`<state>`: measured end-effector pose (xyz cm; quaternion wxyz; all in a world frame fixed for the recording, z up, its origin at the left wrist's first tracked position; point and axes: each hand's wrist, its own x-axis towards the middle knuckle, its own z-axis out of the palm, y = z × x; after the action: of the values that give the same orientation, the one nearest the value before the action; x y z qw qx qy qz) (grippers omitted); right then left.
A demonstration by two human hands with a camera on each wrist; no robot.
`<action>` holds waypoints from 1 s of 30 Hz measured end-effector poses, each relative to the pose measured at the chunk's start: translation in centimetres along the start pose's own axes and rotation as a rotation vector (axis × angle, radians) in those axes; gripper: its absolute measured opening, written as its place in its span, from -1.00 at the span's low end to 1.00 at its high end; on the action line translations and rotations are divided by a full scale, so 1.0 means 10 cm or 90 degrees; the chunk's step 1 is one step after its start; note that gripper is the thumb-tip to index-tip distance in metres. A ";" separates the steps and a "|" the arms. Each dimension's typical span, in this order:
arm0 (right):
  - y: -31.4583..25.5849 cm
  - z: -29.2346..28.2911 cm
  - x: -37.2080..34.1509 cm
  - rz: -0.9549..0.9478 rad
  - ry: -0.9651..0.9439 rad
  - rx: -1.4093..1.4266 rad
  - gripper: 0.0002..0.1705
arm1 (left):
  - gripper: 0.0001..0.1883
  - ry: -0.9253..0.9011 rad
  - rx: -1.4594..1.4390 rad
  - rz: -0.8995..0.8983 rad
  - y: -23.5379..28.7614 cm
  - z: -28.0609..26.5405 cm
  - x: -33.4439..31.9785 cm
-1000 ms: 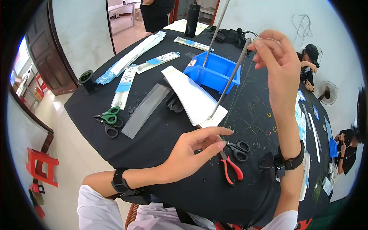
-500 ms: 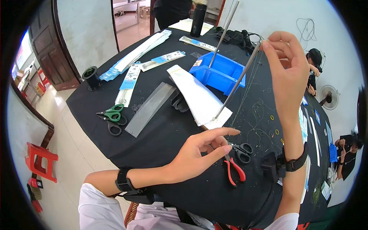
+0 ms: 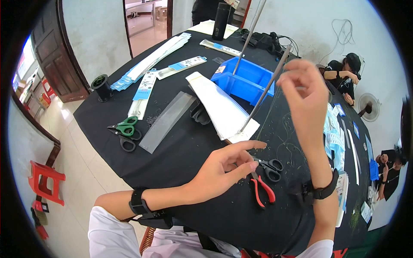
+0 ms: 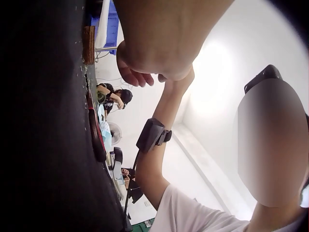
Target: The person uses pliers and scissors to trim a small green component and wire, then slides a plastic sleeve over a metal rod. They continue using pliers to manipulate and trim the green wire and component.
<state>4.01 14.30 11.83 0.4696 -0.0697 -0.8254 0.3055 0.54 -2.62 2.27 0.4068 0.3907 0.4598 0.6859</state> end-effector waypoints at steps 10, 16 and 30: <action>0.31 -0.05 -0.45 0.431 -0.367 0.246 -0.83 | -0.62 0.152 0.537 0.276 0.09 0.11 0.12; 0.51 0.07 -0.58 0.513 -0.429 0.352 -0.80 | -0.81 0.311 0.723 0.617 0.66 -0.05 0.66; 0.72 0.25 -0.86 0.421 -0.202 0.587 -0.49 | -0.74 -0.008 0.502 0.458 1.08 -0.44 1.35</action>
<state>5.49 15.52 0.54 0.2016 -0.0658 -0.6021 0.7697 -10.53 5.69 13.53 -0.0292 0.6510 0.5169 0.5551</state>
